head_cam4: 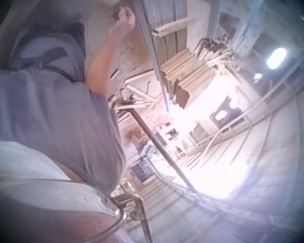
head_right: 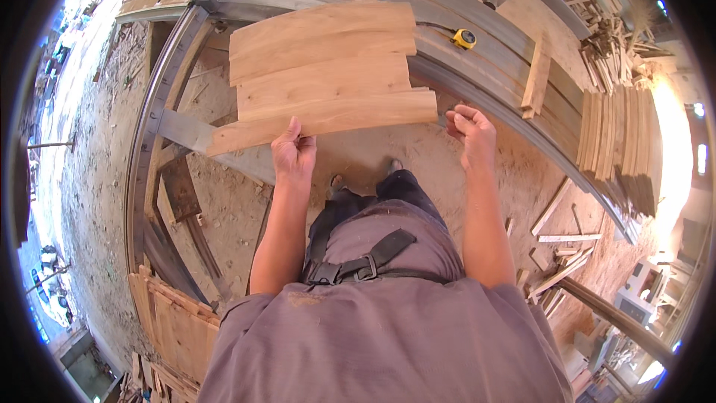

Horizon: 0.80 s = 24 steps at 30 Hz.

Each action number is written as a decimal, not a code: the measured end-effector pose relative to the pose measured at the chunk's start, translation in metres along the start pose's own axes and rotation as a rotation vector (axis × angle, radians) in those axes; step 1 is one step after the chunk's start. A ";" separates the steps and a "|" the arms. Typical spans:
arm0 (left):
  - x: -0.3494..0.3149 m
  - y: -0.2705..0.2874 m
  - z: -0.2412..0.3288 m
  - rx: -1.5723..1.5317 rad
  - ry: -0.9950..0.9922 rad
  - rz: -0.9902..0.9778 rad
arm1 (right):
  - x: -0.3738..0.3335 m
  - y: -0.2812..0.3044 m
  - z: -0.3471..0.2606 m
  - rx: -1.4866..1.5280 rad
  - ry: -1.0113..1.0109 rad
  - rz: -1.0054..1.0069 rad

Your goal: The person stacks wood planks on a work surface, moves them one by one to a different pile, uses a tape measure to check a plank, and positions wood against a metal guide.

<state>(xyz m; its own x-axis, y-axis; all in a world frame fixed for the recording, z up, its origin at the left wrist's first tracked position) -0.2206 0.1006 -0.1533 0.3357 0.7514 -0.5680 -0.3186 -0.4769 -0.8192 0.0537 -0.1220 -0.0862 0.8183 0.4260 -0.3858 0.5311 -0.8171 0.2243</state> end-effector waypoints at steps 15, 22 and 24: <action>0.088 -0.027 -0.118 -0.072 -0.172 0.043 | 0.185 0.020 -0.095 -0.984 0.883 0.029; 0.015 -0.103 -0.147 0.025 -0.135 -0.182 | 0.148 -0.087 -0.131 -1.142 1.570 -0.291; 0.001 -0.122 -0.141 0.135 -0.114 -0.388 | 0.168 -0.106 -0.165 -0.932 1.659 -0.222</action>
<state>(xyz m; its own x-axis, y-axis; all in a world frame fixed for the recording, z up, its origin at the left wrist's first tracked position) -0.0565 0.0955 -0.0652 0.3559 0.9126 -0.2012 -0.3041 -0.0905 -0.9483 0.1713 0.1007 -0.0274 -0.2128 0.8278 0.5192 0.1111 -0.5074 0.8545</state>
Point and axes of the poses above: each hand's wrist, its own x-axis towards the middle knuckle, its own y-axis out of the back of the hand, z = x × y, the point moved 2 cm from there along x, towards the middle knuckle, and after that the axes turned 14 degrees about -x, right-handed, at the moved point
